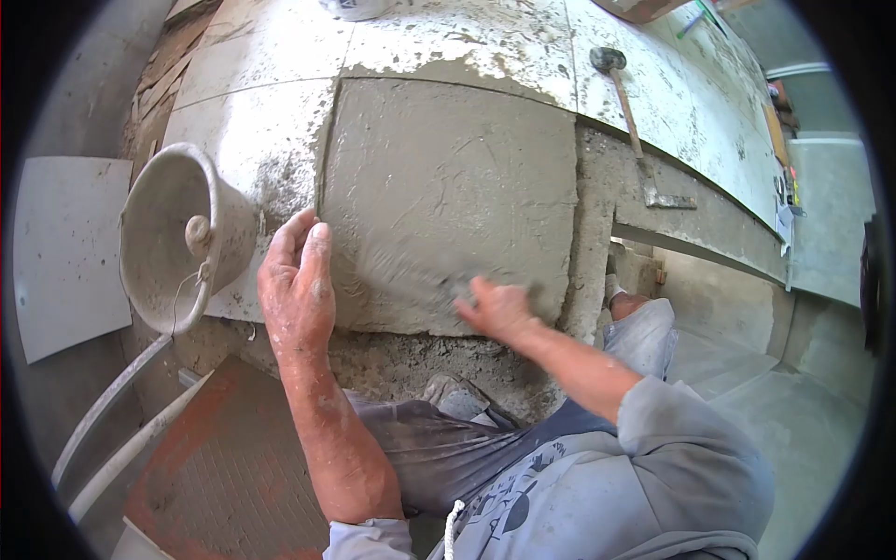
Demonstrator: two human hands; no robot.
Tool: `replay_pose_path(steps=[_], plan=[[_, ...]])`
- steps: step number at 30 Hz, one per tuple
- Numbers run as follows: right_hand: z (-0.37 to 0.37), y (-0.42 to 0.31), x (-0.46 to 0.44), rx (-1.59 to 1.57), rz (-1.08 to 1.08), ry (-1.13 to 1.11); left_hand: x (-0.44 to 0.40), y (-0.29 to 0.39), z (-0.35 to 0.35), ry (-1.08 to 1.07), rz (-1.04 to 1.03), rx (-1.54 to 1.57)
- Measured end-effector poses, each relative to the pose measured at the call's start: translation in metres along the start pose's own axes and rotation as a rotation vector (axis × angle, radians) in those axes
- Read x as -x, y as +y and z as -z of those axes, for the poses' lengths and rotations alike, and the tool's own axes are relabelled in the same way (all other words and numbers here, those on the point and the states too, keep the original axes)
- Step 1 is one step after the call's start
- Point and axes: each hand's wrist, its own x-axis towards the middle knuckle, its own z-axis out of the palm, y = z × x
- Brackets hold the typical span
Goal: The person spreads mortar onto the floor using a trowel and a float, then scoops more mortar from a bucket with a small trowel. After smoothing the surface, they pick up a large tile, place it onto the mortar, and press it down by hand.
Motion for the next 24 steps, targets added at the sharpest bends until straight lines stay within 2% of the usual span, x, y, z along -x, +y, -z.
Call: replay_pose_path(steps=[1,4,6,11,14,17,20,24], plan=[[-0.016,-0.010,-0.002,-0.012,0.120,-0.018,-0.001,0.000,-0.002,-0.012,-0.005,0.002],[-0.026,-0.027,-0.031,-0.018,0.189,0.014,-0.002,0.001,-0.005,-0.008,0.008,-0.010],[-0.005,-0.020,-0.062,-0.020,0.018,-0.064,-0.002,0.002,-0.005,-0.017,0.002,-0.017],[0.057,0.072,-0.104,0.022,-0.414,0.054,-0.004,0.000,-0.008,-0.015,0.009,-0.030],[0.071,0.146,-0.087,0.028,-0.544,0.143,-0.006,-0.003,-0.010,-0.030,0.011,-0.040],[0.053,0.195,-0.043,-0.036,-0.520,0.180,-0.006,0.001,-0.013,-0.067,0.022,-0.052],[0.024,0.183,0.016,-0.174,-0.528,0.095,-0.011,0.002,-0.017,-0.083,0.004,-0.067],[-0.017,0.122,0.085,-0.173,-0.433,-0.069,-0.013,0.005,-0.026,-0.092,0.019,-0.113]])
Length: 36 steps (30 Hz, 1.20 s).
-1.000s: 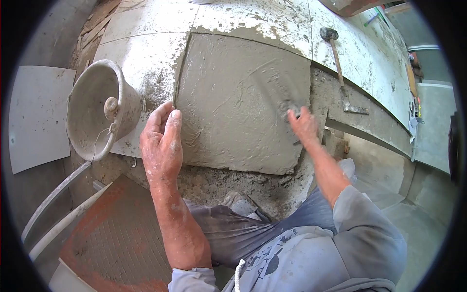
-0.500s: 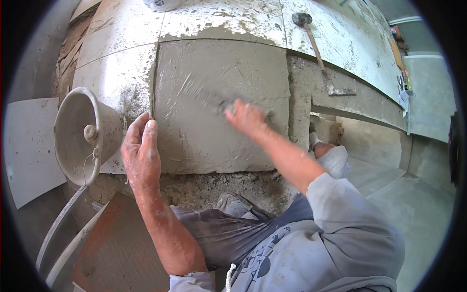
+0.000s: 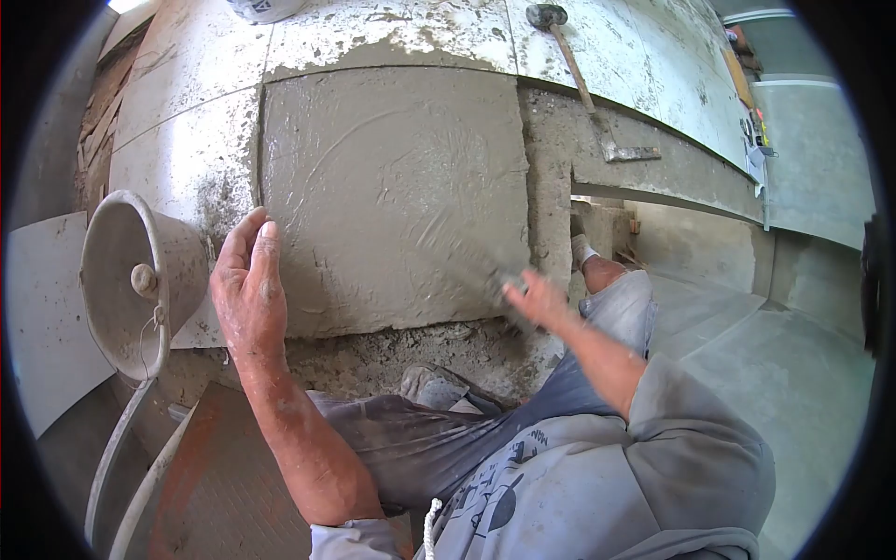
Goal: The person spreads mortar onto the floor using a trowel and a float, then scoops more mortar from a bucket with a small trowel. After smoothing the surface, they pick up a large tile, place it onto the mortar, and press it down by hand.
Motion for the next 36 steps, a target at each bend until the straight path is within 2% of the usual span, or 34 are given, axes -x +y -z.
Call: replay_pose_path(steps=[4,6,7,11,14,16,17,19,22,26,29,32,36], plan=[[-0.037,-0.042,0.025,0.017,0.139,-0.074,-0.004,0.001,-0.008,-0.027,-0.029,-0.015],[-0.031,-0.063,0.022,0.004,0.273,-0.110,-0.003,0.006,-0.012,-0.037,-0.038,-0.013],[-0.029,-0.064,0.016,0.001,0.274,-0.107,-0.003,0.008,-0.013,-0.042,-0.041,-0.010],[0.000,-0.051,-0.028,0.117,0.096,0.052,0.001,0.013,-0.016,-0.051,-0.030,-0.029],[0.023,-0.012,-0.048,0.060,-0.036,0.192,0.001,0.014,-0.016,-0.055,-0.046,-0.024],[0.033,0.017,-0.055,-0.034,-0.143,0.418,0.001,0.015,-0.017,-0.040,-0.050,-0.064],[0.041,0.023,-0.054,-0.031,-0.142,0.423,0.000,0.016,-0.018,-0.039,-0.052,-0.059],[0.051,0.033,-0.056,-0.227,-0.095,0.301,-0.001,0.016,-0.020,-0.040,-0.053,-0.071],[0.047,0.027,-0.072,-0.301,0.014,0.265,-0.003,0.016,-0.026,-0.052,-0.062,-0.112],[0.043,0.015,-0.091,-0.315,0.044,0.134,-0.003,0.020,-0.045,-0.066,-0.053,-0.148],[0.041,0.028,-0.089,-0.203,0.062,0.185,-0.001,0.029,-0.063,-0.091,-0.092,-0.136],[0.043,0.053,-0.071,-0.093,0.070,0.094,-0.004,0.032,-0.076,-0.118,-0.131,-0.194],[0.042,0.106,-0.049,0.060,-0.044,0.021,-0.009,0.038,-0.083,-0.115,-0.140,-0.235]])
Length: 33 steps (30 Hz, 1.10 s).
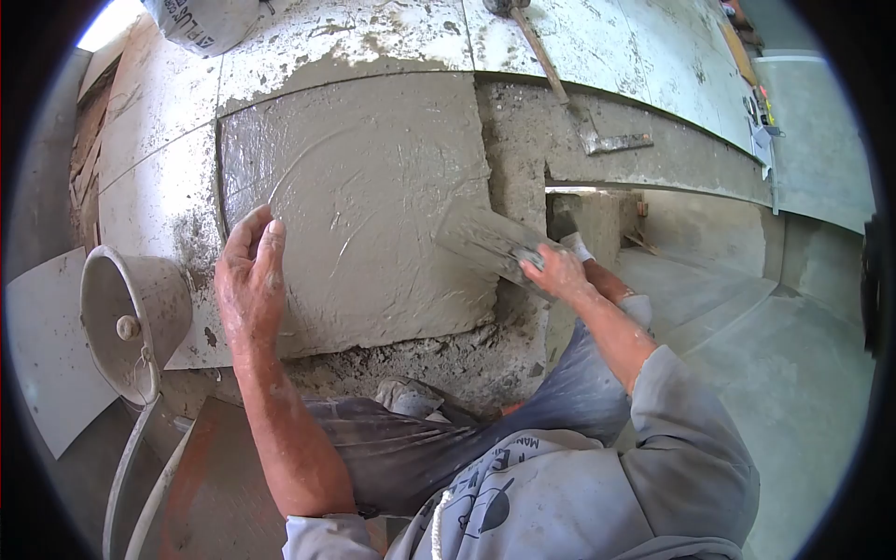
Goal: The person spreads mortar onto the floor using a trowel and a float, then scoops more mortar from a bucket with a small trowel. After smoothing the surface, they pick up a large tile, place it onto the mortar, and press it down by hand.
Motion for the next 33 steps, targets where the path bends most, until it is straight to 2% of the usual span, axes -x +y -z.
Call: replay_pose_path(steps=[8,14,16,18,20,22,24,26,28,30,33], plan=[[0.037,0.089,0.011,0.229,-0.022,-0.033,0.006,0.019,-0.022,-0.029,0.006,-0.010],[0.081,0.101,0.026,0.230,0.054,0.157,0.001,0.016,-0.029,-0.027,-0.017,-0.038],[0.073,0.069,0.023,0.093,-0.007,0.209,-0.006,0.014,-0.029,-0.019,-0.005,-0.057],[0.059,0.023,0.022,-0.194,-0.044,0.213,-0.009,0.017,-0.031,-0.019,-0.012,-0.049],[0.032,-0.014,0.019,-0.409,-0.139,0.111,-0.010,0.017,-0.032,-0.030,-0.013,-0.044],[0.002,-0.054,0.021,-0.387,-0.213,0.236,-0.010,0.014,-0.030,-0.032,-0.037,-0.044],[-0.019,-0.089,0.024,-0.514,-0.297,0.321,-0.008,0.012,-0.024,-0.043,-0.046,-0.029],[-0.050,-0.110,0.020,-0.572,-0.343,0.309,-0.006,0.009,-0.016,-0.055,-0.059,-0.009],[-0.050,-0.141,0.017,-0.575,-0.381,0.308,-0.003,0.005,-0.007,-0.035,-0.053,0.032],[-0.034,-0.172,0.011,-0.680,-0.428,0.192,0.000,0.001,-0.001,-0.035,-0.037,0.070],[-0.034,-0.226,-0.019,-0.693,-0.331,0.202,0.006,-0.005,0.009,-0.026,-0.015,0.121]])
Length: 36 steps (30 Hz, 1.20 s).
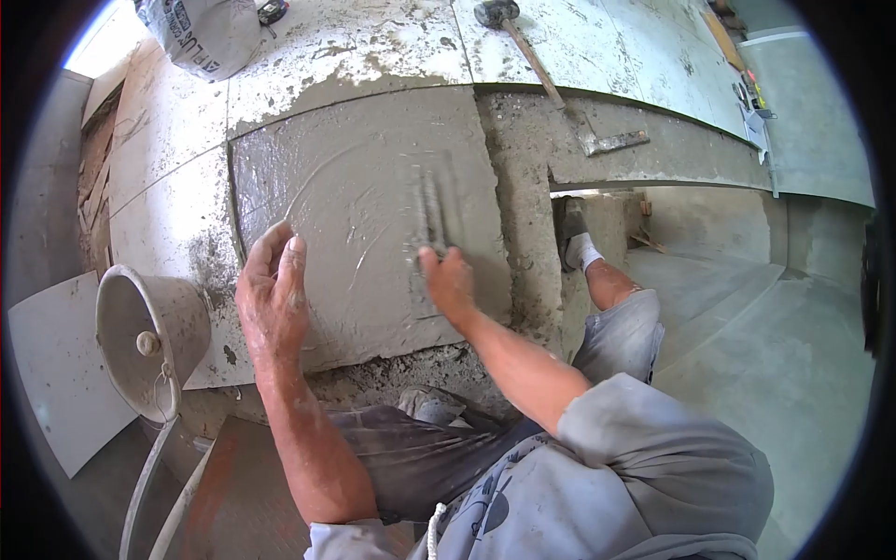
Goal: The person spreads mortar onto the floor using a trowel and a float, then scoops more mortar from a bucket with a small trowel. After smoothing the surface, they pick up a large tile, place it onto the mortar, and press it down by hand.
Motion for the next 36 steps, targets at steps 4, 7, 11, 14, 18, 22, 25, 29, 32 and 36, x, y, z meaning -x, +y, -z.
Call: replay_pose_path(steps=[4,7,11,14,18,22,25,29,32,36], plan=[[-0.062,-0.074,0.017,0.114,0.186,-0.189,0.005,-0.002,0.016,0.012,0.007,0.034],[-0.059,-0.063,0.053,0.259,0.512,-0.415,0.005,-0.009,0.024,0.048,-0.006,0.088],[-0.011,0.008,0.074,0.502,0.634,-0.611,0.002,-0.021,0.038,0.077,0.022,0.116],[0.037,0.047,0.061,0.728,0.577,-0.598,0.003,-0.028,0.048,0.079,0.023,0.144],[0.064,0.045,0.044,0.704,0.559,-0.411,0.007,-0.042,0.061,0.108,0.061,0.188],[0.063,0.029,0.022,0.713,0.672,-0.349,0.013,-0.051,0.079,0.153,0.065,0.210],[0.072,0.011,0.012,0.577,0.605,-0.299,0.018,-0.061,0.087,0.172,0.084,0.253],[0.067,0.001,-0.029,0.363,0.490,0.036,0.016,-0.067,0.093,0.178,0.090,0.292],[0.046,0.016,-0.089,0.172,0.249,0.170,0.018,-0.065,0.096,0.185,0.071,0.274],[0.037,-0.060,-0.074,0.051,0.020,-0.010,0.025,-0.065,0.099,0.215,0.090,0.326]])
